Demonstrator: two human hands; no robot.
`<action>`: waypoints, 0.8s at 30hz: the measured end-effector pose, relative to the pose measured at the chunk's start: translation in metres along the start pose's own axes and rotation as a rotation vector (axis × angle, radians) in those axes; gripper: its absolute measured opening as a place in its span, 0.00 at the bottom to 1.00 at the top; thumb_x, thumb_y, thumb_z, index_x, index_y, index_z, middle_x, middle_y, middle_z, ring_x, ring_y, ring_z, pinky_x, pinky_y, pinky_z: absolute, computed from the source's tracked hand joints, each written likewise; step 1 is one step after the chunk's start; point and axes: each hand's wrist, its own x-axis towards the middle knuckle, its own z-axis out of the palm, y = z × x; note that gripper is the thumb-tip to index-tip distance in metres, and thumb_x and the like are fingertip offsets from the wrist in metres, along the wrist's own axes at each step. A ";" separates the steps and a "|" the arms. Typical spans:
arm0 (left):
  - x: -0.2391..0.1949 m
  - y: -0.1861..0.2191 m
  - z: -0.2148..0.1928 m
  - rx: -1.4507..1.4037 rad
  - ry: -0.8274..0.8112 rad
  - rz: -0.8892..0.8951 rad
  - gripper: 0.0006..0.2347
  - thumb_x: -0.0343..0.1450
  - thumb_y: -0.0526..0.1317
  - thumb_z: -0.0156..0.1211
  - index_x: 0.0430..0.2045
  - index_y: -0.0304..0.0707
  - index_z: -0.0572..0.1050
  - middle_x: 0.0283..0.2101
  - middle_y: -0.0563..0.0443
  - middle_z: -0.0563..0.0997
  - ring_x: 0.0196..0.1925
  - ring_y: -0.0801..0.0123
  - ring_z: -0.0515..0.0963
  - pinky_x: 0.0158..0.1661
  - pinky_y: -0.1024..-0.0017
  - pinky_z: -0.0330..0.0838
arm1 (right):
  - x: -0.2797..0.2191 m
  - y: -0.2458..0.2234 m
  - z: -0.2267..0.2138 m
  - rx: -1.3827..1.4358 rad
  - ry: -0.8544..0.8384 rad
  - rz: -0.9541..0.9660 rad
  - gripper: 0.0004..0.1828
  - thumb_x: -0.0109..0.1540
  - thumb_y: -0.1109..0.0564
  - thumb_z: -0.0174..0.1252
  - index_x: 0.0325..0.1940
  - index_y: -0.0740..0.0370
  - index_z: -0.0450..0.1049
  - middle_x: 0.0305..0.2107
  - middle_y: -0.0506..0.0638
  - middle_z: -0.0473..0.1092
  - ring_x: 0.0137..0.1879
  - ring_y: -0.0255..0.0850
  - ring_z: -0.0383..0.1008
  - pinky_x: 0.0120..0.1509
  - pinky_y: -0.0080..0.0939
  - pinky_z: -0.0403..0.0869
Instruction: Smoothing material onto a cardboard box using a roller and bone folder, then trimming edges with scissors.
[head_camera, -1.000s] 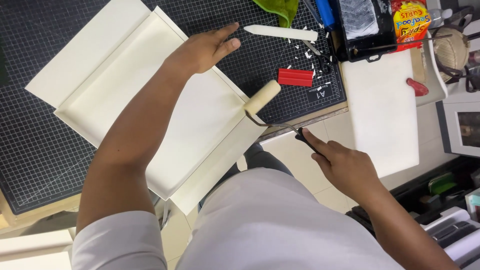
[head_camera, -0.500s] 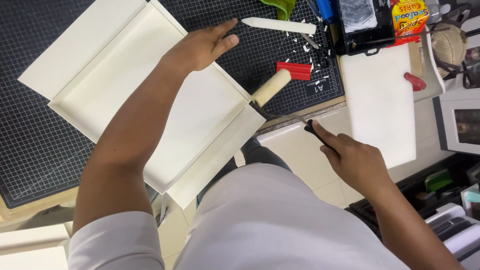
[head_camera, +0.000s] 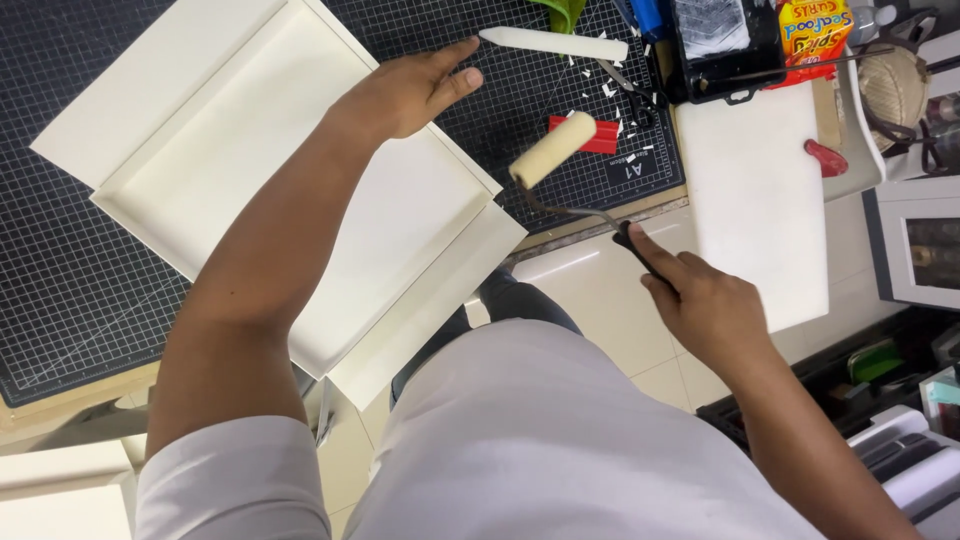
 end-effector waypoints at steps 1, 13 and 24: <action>0.000 0.001 0.000 0.001 0.003 0.000 0.36 0.70 0.69 0.23 0.75 0.58 0.47 0.74 0.43 0.61 0.75 0.45 0.57 0.66 0.48 0.54 | 0.004 -0.004 0.003 -0.001 0.003 -0.001 0.34 0.69 0.42 0.49 0.80 0.24 0.53 0.30 0.44 0.68 0.26 0.54 0.72 0.24 0.56 0.71; -0.033 0.036 0.039 -0.070 -0.015 0.108 0.35 0.71 0.67 0.28 0.75 0.56 0.45 0.76 0.41 0.57 0.70 0.45 0.66 0.66 0.47 0.55 | 0.034 0.057 -0.006 0.280 0.190 0.059 0.33 0.69 0.49 0.56 0.80 0.36 0.61 0.43 0.51 0.76 0.42 0.51 0.78 0.41 0.55 0.76; 0.002 0.075 0.019 -0.304 0.210 0.121 0.39 0.70 0.67 0.19 0.71 0.48 0.62 0.42 0.45 0.78 0.34 0.66 0.73 0.43 0.62 0.73 | 0.151 0.196 0.070 -0.010 0.461 0.102 0.38 0.67 0.49 0.61 0.82 0.38 0.62 0.31 0.57 0.76 0.33 0.58 0.76 0.31 0.59 0.70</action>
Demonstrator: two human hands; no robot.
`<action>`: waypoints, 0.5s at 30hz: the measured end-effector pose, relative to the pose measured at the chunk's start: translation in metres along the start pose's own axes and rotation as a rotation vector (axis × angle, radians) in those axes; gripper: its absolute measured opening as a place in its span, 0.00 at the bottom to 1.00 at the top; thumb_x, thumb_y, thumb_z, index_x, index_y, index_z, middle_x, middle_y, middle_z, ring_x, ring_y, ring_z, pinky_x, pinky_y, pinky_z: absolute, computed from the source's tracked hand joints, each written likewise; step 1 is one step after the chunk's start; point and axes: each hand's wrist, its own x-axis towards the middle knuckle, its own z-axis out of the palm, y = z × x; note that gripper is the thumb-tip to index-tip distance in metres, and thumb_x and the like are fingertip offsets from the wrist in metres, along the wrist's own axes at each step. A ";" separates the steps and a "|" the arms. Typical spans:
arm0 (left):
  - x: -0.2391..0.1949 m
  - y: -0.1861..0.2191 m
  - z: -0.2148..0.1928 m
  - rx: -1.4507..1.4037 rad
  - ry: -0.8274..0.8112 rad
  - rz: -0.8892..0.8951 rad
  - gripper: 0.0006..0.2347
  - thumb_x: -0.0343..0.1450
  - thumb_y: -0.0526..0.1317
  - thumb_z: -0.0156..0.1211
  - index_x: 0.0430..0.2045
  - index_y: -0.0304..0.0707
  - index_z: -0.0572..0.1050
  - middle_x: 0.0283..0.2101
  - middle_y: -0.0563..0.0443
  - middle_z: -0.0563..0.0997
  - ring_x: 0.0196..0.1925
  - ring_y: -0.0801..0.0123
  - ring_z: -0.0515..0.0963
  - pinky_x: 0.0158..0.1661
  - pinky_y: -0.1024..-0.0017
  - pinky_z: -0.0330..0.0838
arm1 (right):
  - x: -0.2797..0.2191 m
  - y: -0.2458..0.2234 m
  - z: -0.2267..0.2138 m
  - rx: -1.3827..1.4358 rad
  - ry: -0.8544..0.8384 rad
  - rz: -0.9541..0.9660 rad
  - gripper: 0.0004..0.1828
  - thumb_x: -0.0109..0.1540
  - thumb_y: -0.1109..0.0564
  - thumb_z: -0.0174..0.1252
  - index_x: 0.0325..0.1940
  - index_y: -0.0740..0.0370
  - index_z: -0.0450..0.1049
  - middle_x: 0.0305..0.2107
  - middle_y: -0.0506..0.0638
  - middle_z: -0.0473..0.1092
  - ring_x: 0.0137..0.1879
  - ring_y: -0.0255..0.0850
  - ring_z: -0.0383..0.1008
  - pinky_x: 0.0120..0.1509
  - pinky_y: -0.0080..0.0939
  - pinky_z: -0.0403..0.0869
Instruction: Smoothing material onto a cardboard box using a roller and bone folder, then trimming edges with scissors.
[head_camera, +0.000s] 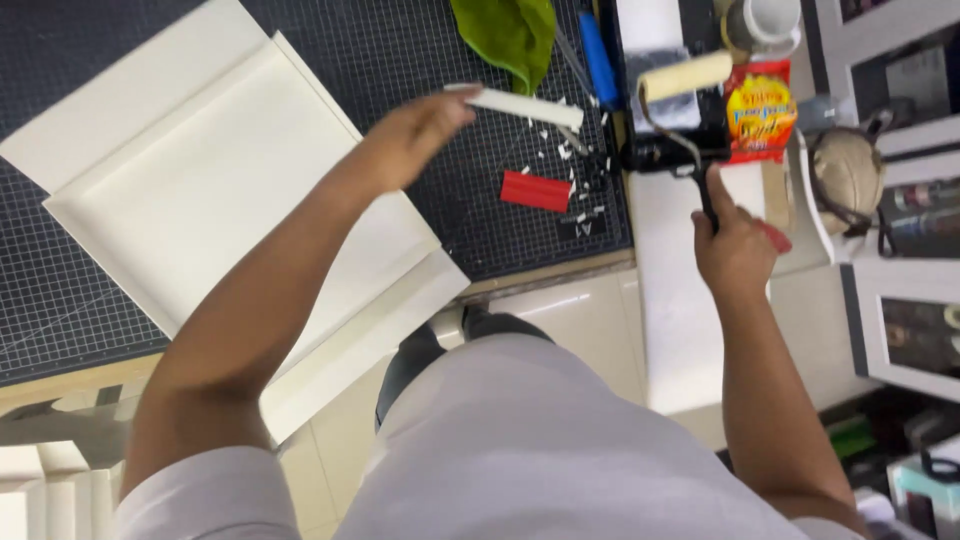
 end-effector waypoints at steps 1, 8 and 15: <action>0.021 -0.011 -0.006 0.005 0.017 -0.001 0.39 0.70 0.67 0.19 0.71 0.48 0.62 0.42 0.45 0.78 0.34 0.66 0.73 0.43 0.62 0.73 | 0.009 -0.005 -0.005 0.005 0.012 -0.013 0.38 0.67 0.49 0.61 0.82 0.38 0.62 0.31 0.57 0.76 0.33 0.58 0.76 0.31 0.59 0.70; 0.192 -0.107 -0.013 0.165 0.540 0.142 0.30 0.78 0.50 0.60 0.72 0.40 0.54 0.72 0.37 0.63 0.75 0.43 0.54 0.67 0.42 0.55 | 0.028 -0.021 -0.033 0.295 -0.450 0.237 0.36 0.67 0.42 0.51 0.80 0.29 0.54 0.39 0.55 0.76 0.47 0.61 0.77 0.48 0.62 0.72; 0.288 -0.106 0.027 0.400 0.338 -0.341 0.41 0.70 0.15 0.40 0.76 0.58 0.45 0.79 0.49 0.41 0.76 0.35 0.52 0.67 0.47 0.64 | 0.025 -0.005 -0.023 0.241 -0.375 0.165 0.41 0.64 0.36 0.53 0.81 0.37 0.52 0.60 0.51 0.66 0.54 0.55 0.74 0.44 0.64 0.75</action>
